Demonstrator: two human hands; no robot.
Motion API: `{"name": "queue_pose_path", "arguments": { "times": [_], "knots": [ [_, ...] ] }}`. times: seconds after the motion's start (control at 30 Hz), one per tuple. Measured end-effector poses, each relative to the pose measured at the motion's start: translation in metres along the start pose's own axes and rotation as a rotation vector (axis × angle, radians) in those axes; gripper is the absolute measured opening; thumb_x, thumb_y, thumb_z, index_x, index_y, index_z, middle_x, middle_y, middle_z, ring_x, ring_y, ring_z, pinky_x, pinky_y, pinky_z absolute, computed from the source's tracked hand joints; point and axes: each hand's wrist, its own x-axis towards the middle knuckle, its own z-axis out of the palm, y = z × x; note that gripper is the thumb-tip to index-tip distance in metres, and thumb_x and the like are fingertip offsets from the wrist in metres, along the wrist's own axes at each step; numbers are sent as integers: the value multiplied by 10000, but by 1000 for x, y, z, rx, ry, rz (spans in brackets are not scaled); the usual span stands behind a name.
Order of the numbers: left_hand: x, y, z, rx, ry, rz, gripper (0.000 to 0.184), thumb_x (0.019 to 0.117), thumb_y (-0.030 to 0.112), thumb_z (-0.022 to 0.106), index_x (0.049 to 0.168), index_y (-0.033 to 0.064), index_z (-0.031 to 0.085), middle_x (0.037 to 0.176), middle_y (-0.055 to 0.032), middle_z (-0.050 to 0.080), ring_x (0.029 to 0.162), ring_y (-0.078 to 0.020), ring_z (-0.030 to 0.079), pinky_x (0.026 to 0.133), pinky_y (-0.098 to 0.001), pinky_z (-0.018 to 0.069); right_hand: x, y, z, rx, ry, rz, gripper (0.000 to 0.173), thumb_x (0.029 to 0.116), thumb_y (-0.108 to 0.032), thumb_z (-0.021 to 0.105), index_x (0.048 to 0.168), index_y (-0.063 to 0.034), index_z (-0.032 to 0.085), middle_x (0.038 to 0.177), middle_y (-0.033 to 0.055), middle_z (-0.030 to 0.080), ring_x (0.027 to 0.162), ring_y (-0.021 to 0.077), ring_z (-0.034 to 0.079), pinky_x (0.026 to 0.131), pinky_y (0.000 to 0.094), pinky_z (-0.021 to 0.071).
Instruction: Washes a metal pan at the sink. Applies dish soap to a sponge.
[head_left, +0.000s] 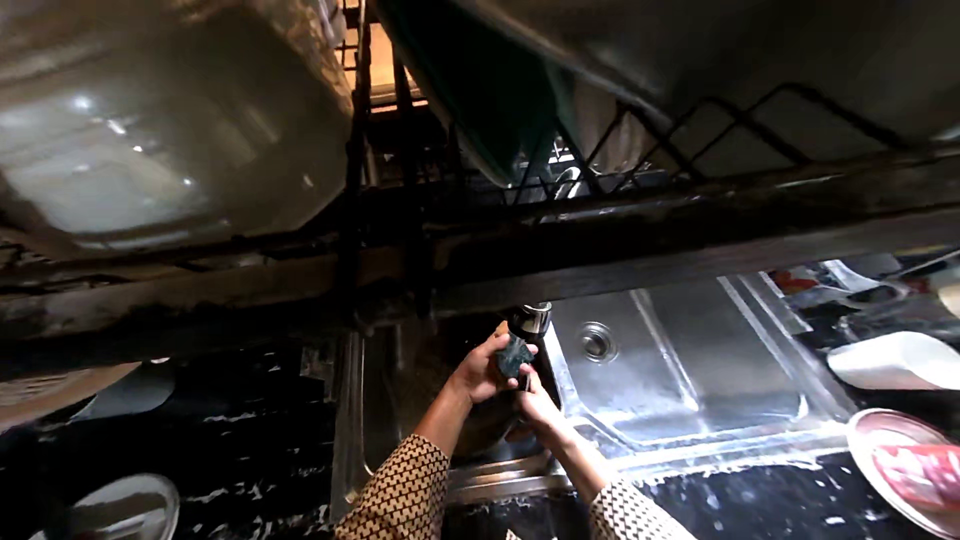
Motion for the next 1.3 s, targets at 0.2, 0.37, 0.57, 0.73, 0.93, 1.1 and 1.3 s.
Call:
{"name": "queue_pose_path", "arguments": {
  "times": [0.2, 0.37, 0.57, 0.73, 0.93, 1.1, 1.3],
  "knots": [
    [18, -9, 29, 589, 264, 270, 356, 1052, 97, 526, 1384, -27, 489, 966, -68, 618, 696, -71, 556, 626, -242, 500, -1, 2, 1, 32, 2, 11, 849, 934, 37, 538, 1629, -252, 146, 1348, 249, 542, 968, 402, 664, 613, 592, 564],
    [13, -7, 39, 1009, 463, 299, 350, 1093, 227, 453, 1143, -49, 662, 988, -149, 685, 915, -199, 656, 885, -392, 531, 2, 1, 8, -199, 41, -28, 967, 957, -80, 591, 1653, -294, -45, 1420, 290, 515, 1070, 428, 648, 775, 625, 550],
    [-5, 1, 37, 1238, 407, 530, 355, 1059, 165, 466, 1195, -89, 675, 1163, -236, 687, 1135, -295, 650, 1038, -424, 489, -3, -17, 13, -483, 82, -85, 1073, 951, -110, 607, 1607, -233, -234, 1234, 273, 630, 989, 385, 681, 851, 558, 540],
    [7, -35, 39, 1539, 523, 724, 362, 1004, 238, 609, 1232, -27, 705, 1257, -265, 661, 1211, -412, 626, 1065, -476, 493, -39, -44, 14, -514, 40, -131, 483, 1004, -141, 622, 1399, 108, 499, 1430, 289, 534, 1350, 383, 508, 1147, 458, 377],
    [26, -2, 79, 1884, 426, -82, 406, 1109, 244, 370, 1336, 6, 608, 1284, -194, 671, 1314, -328, 572, 1259, -589, 91, -26, -22, 23, -566, 41, -182, 492, 938, -180, 709, 1331, 88, 582, 1350, 271, 600, 1299, 369, 555, 1120, 470, 412],
    [53, 0, 68, 1627, 526, -39, 368, 1069, 241, 462, 1295, 2, 626, 1278, -226, 648, 1235, -362, 606, 1046, -534, 465, -18, -25, 28, -763, -35, -226, 501, 985, -188, 642, 1385, 96, 539, 1411, 285, 555, 1373, 393, 488, 1154, 512, 366],
    [32, 2, 88, 1830, 431, -207, 426, 1103, 288, 409, 1395, 10, 546, 1348, -233, 611, 1255, -386, 602, 1017, -537, 496, -29, -32, 31, -932, -172, -148, 452, 1024, -135, 587, 1398, 112, 529, 1480, 294, 498, 1447, 407, 400, 1208, 509, 269]
  ]
}}
